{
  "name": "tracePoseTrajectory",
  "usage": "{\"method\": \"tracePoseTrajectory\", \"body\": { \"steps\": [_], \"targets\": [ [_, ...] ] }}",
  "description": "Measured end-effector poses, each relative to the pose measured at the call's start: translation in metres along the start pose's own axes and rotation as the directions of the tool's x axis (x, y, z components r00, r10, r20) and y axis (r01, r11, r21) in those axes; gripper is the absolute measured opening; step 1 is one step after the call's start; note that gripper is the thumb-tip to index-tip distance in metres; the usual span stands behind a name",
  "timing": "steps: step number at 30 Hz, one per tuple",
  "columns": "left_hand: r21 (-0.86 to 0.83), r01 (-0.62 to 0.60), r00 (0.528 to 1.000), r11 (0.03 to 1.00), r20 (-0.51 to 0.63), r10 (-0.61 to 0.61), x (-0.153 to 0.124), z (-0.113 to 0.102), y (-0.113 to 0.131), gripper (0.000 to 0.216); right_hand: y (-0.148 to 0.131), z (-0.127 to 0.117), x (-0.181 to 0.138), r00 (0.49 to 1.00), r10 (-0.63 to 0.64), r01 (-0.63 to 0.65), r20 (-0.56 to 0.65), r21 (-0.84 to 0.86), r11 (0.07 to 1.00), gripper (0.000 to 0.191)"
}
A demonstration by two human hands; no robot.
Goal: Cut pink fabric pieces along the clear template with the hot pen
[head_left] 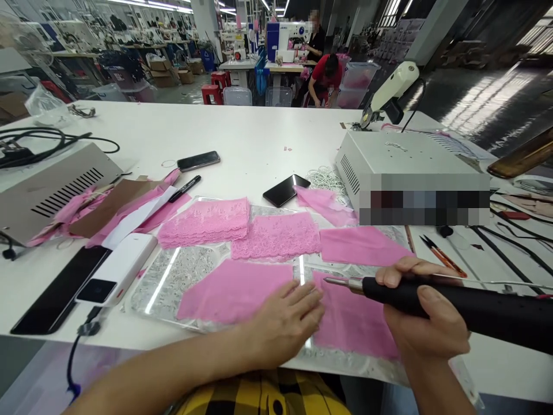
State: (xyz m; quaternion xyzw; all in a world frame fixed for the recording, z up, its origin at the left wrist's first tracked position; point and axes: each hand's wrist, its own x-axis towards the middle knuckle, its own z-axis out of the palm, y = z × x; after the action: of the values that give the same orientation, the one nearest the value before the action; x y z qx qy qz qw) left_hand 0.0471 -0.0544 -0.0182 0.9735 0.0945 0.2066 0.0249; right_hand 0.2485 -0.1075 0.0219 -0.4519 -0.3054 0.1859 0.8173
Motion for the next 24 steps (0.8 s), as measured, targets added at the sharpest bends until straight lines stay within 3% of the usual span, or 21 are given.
{"method": "tracePoseTrajectory", "body": {
  "steps": [7, 17, 24],
  "targets": [
    [-0.002, 0.003, 0.998, 1.000, 0.058, -0.003, 0.008, 0.016, 0.011, 0.037, 0.007, 0.000, 0.001, 0.999, -0.036, 0.036, -0.001, 0.009, 0.999, 0.015],
    [-0.015, 0.008, 0.997, 1.000, 0.072, -0.006, 0.007, 0.017, 0.010, 0.040, 0.010, -0.003, 0.002, 1.000, -0.005, 0.005, -0.002, 0.032, 0.999, 0.015],
    [-0.027, 0.016, 0.996, 0.999, 0.091, -0.014, 0.008, 0.016, 0.010, 0.040, 0.018, 0.005, 0.001, 0.998, -0.028, 0.026, 0.062, 0.037, 0.999, 0.016]
  ]
}}
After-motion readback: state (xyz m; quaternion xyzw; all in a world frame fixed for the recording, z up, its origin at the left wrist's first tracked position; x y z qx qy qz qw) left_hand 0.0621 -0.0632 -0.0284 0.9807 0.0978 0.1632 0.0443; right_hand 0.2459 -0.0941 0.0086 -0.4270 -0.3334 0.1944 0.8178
